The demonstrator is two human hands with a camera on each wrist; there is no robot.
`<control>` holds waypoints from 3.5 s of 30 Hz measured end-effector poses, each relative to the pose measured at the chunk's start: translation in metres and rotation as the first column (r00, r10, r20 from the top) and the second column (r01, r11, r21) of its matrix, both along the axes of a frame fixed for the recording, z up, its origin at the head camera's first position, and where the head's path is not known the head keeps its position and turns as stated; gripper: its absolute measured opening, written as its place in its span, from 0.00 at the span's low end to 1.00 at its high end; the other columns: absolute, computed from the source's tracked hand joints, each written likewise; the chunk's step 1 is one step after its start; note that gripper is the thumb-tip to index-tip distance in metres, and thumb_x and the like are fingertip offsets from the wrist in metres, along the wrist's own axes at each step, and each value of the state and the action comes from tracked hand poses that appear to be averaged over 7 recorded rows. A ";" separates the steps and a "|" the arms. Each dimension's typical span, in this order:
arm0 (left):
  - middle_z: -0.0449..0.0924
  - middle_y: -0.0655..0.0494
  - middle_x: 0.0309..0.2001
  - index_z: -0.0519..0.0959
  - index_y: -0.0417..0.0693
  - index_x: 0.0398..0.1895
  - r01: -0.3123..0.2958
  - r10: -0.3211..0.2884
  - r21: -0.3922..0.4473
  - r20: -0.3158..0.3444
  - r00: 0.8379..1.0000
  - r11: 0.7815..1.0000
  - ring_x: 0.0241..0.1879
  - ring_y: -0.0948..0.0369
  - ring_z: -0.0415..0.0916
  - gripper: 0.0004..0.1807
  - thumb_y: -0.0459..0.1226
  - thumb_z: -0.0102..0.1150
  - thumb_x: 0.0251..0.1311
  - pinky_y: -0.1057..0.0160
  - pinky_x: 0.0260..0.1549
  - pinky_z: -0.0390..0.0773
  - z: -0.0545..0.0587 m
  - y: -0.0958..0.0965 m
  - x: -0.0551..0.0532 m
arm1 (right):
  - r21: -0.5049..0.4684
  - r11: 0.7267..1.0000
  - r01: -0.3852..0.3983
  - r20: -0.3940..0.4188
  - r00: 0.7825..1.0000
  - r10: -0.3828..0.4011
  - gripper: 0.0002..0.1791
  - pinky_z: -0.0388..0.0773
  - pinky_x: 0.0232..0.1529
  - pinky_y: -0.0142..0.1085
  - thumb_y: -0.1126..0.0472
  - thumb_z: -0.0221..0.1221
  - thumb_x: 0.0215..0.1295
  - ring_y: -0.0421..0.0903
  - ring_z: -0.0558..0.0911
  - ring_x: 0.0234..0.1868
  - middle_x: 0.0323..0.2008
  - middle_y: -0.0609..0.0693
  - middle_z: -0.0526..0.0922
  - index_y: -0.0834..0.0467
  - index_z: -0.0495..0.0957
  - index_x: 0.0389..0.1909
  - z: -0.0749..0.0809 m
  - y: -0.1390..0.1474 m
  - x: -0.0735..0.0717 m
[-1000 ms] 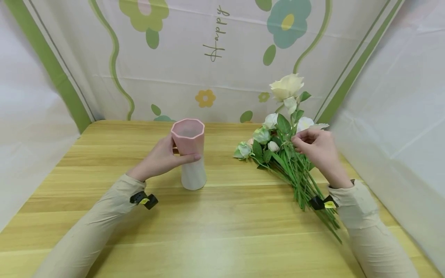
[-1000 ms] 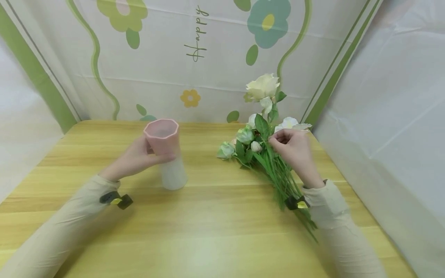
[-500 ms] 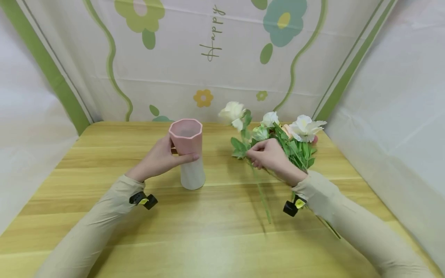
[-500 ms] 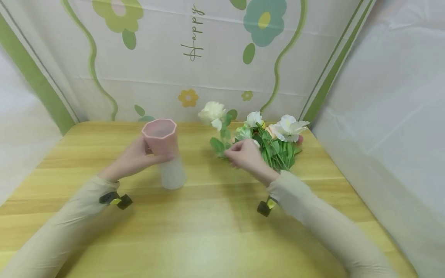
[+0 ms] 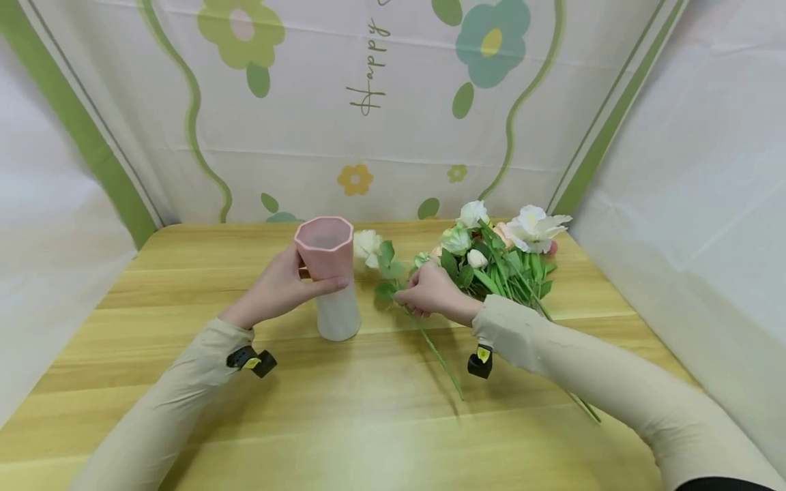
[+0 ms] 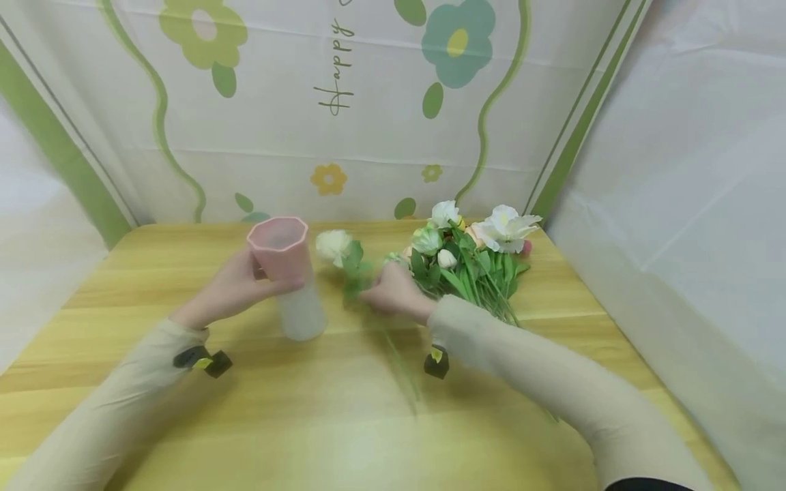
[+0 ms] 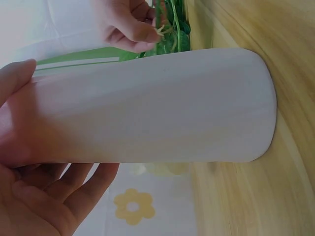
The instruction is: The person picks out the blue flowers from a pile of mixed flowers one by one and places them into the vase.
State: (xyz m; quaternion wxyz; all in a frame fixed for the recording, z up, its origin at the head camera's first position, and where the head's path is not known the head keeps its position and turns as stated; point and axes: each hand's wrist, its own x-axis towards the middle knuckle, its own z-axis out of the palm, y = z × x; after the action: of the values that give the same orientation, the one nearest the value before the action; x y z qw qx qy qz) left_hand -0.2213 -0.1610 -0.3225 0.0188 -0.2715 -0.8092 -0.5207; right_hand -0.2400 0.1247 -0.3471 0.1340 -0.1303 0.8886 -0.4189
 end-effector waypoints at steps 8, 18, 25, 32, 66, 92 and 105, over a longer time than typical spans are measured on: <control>0.72 0.55 0.57 0.61 0.53 0.69 0.000 0.000 -0.002 0.000 1.000 1.000 0.51 0.55 0.76 0.44 0.46 0.76 0.51 0.51 0.44 0.80 -0.001 0.001 0.000 | -0.072 0.997 -0.033 0.174 0.984 0.045 0.23 0.67 0.16 0.37 0.68 0.61 0.60 0.46 0.66 0.11 0.08 0.54 0.68 0.60 0.67 0.06 -0.010 -0.007 0.000; 0.73 0.54 0.57 0.61 0.51 0.70 -0.008 0.008 -0.012 -0.005 1.000 1.000 0.50 0.54 0.76 0.45 0.47 0.75 0.52 0.51 0.44 0.80 -0.002 0.000 0.001 | 0.433 0.892 -0.132 -0.239 0.937 0.255 0.27 0.52 0.11 0.28 0.59 0.62 0.63 0.36 0.55 0.08 0.05 0.40 0.58 0.52 0.64 0.06 0.016 0.000 0.015; 0.73 0.54 0.57 0.60 0.52 0.70 -0.007 0.007 -0.015 -0.004 1.000 1.000 0.50 0.54 0.77 0.45 0.47 0.76 0.51 0.51 0.44 0.80 -0.002 0.000 0.000 | 0.403 0.914 0.045 -0.429 0.892 0.145 0.16 0.65 0.15 0.33 0.57 0.61 0.65 0.39 0.66 0.12 0.11 0.43 0.71 0.52 0.78 0.17 0.050 0.032 0.034; 0.73 0.53 0.57 0.60 0.51 0.70 -0.016 0.016 -0.027 0.003 1.000 1.000 0.50 0.53 0.77 0.45 0.43 0.75 0.52 0.51 0.44 0.80 0.001 0.000 -0.002 | 0.353 0.916 0.192 -0.476 0.880 -0.001 0.12 0.76 0.22 0.41 0.56 0.62 0.65 0.42 0.74 0.17 0.19 0.44 0.80 0.57 0.84 0.24 0.054 0.080 0.033; 0.74 0.52 0.56 0.61 0.49 0.69 -0.013 0.014 -0.043 0.027 1.000 0.999 0.50 0.53 0.77 0.42 0.40 0.74 0.54 0.52 0.44 0.80 0.011 0.006 0.004 | 0.547 0.835 0.063 -0.051 0.998 -0.042 0.19 0.72 0.20 0.36 0.60 0.64 0.61 0.45 0.74 0.14 0.12 0.52 0.76 0.60 0.73 0.12 0.059 0.175 -0.004; 0.73 0.55 0.57 0.61 0.51 0.69 0.004 -0.004 -0.013 -0.001 1.000 1.000 0.50 0.54 0.77 0.44 0.47 0.76 0.51 0.51 0.43 0.80 0.004 0.002 0.001 | 0.562 0.827 0.017 -0.002 1.000 -0.019 0.18 0.61 0.16 0.31 0.68 0.60 0.55 0.39 0.64 0.11 0.08 0.49 0.72 0.56 0.70 0.08 0.052 0.180 -0.013; 0.72 0.54 0.58 0.60 0.50 0.69 0.004 -0.004 -0.009 0.011 1.000 1.000 0.51 0.54 0.76 0.43 0.43 0.75 0.53 0.51 0.45 0.79 0.006 0.004 0.003 | 0.565 0.825 0.027 -0.068 0.998 0.014 0.20 0.66 0.21 0.34 0.67 0.63 0.59 0.39 0.65 0.11 0.08 0.48 0.72 0.59 0.73 0.08 0.051 0.179 -0.012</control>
State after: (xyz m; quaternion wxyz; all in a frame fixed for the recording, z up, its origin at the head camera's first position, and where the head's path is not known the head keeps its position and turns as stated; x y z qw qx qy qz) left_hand -0.2179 -0.1574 -0.3164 0.0120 -0.2700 -0.8112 -0.5186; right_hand -0.2520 0.3042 -0.2962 0.1343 -0.0963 0.9773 -0.1325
